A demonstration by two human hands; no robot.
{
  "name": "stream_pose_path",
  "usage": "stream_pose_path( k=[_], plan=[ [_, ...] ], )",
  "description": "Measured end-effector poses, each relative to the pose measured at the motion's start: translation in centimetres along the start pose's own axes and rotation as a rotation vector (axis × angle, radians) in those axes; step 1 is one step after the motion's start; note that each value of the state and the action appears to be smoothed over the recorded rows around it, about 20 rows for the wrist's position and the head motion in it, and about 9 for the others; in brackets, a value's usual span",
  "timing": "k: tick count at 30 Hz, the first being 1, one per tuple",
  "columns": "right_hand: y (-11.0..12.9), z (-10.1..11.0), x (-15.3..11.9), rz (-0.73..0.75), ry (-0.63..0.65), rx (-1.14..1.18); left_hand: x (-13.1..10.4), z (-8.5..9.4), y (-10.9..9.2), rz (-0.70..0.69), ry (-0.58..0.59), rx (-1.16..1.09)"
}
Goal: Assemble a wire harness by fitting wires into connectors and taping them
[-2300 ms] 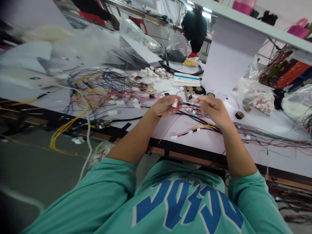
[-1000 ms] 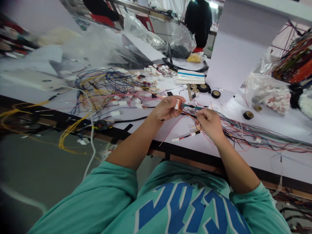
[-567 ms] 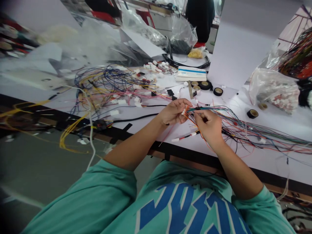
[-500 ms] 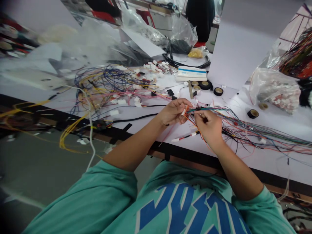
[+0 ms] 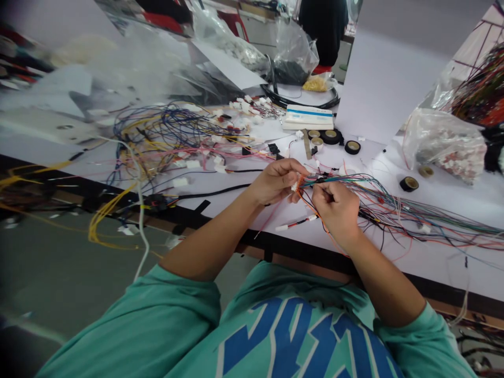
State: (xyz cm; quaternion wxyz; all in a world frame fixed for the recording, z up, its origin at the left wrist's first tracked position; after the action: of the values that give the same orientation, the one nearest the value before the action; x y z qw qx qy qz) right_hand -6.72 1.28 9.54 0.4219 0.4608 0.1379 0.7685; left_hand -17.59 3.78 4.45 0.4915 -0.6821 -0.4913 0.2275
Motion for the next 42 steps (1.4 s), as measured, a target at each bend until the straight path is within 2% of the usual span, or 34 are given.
stream_pose_path(
  k=[8, 16, 31, 42],
  plan=[
    [-0.5, -0.3, -0.2, 0.056, 0.035, -0.101, 0.0, 0.1, 0.3, 0.029, -0.014, 0.0],
    [-0.3, -0.2, -0.3, 0.083, 0.017, -0.092, 0.1, -0.1, 0.3, 0.031, -0.007, -0.004],
    [0.1, -0.3, 0.0, 0.1, 0.014, -0.071, -0.1, -0.2, -0.5, -0.044, 0.009, 0.094],
    [1.1, -0.3, 0.0, 0.263, 0.005, -0.276, -0.3, -0.4, -1.2, -0.128, 0.041, 0.192]
  ],
)
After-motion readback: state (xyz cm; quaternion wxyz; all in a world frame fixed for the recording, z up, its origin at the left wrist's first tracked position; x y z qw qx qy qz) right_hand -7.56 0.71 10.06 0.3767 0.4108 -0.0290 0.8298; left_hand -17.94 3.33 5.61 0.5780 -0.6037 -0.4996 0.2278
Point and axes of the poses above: each hand's wrist, its own x-axis towards the middle knuckle, its own z-axis out of the back of the hand, y = z × x, the point moved 9 cm from there along x, towards the middle knuckle, and after that the axes turned 6 degrees about z, right-handed, at the moved point
